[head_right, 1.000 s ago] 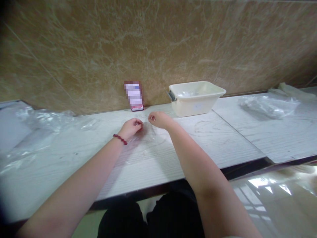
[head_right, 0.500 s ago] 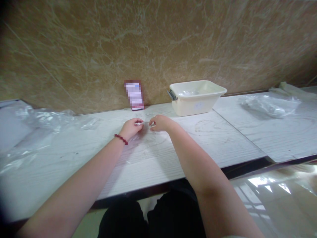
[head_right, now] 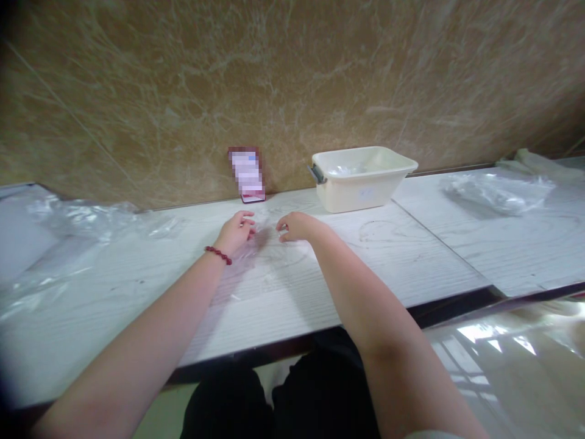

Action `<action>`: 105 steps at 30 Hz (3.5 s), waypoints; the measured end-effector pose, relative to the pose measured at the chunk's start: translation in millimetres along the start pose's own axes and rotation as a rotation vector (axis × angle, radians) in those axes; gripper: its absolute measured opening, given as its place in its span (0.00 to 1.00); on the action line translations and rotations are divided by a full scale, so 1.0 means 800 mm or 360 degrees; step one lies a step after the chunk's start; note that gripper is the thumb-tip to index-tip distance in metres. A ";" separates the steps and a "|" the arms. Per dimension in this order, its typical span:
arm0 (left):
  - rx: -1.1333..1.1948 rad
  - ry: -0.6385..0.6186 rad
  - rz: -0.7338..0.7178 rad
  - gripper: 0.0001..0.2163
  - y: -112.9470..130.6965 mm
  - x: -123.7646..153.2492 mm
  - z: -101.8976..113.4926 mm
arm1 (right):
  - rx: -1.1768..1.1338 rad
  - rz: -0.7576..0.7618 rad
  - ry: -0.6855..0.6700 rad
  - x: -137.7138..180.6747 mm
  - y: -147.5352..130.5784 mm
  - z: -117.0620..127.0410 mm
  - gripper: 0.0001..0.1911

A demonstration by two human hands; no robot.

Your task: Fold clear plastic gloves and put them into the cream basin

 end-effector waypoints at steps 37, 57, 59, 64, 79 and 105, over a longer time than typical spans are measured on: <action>0.0599 -0.0201 0.0120 0.17 0.009 0.003 -0.012 | -0.0039 0.0048 -0.0016 -0.002 0.003 -0.005 0.22; 0.0582 -0.0317 0.0097 0.14 0.012 0.003 -0.012 | -0.0031 0.0052 -0.0014 -0.001 0.002 -0.003 0.21; 0.0510 -0.0336 0.0062 0.14 0.010 0.001 -0.013 | -0.0030 0.0036 -0.0017 0.000 0.001 -0.003 0.21; 0.0401 -0.0243 -0.0001 0.09 0.009 0.000 -0.009 | 0.0001 0.0006 -0.0047 0.002 -0.001 0.000 0.22; -0.0129 0.0029 -0.0171 0.15 0.009 0.001 0.009 | 0.0047 0.0037 -0.0003 0.000 0.002 -0.001 0.22; -0.0780 -0.0020 -0.0413 0.12 0.024 0.007 0.031 | 0.0060 0.0035 0.0047 0.001 0.000 -0.001 0.23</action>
Point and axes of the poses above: each hand's wrist, its own x-axis away from the middle knuckle, its own z-axis out of the back of the hand, y = z × x, the point moved 4 cm from there along -x, towards the middle knuckle, and after that the axes turned 7 degrees about x, right-handed, at the moved point
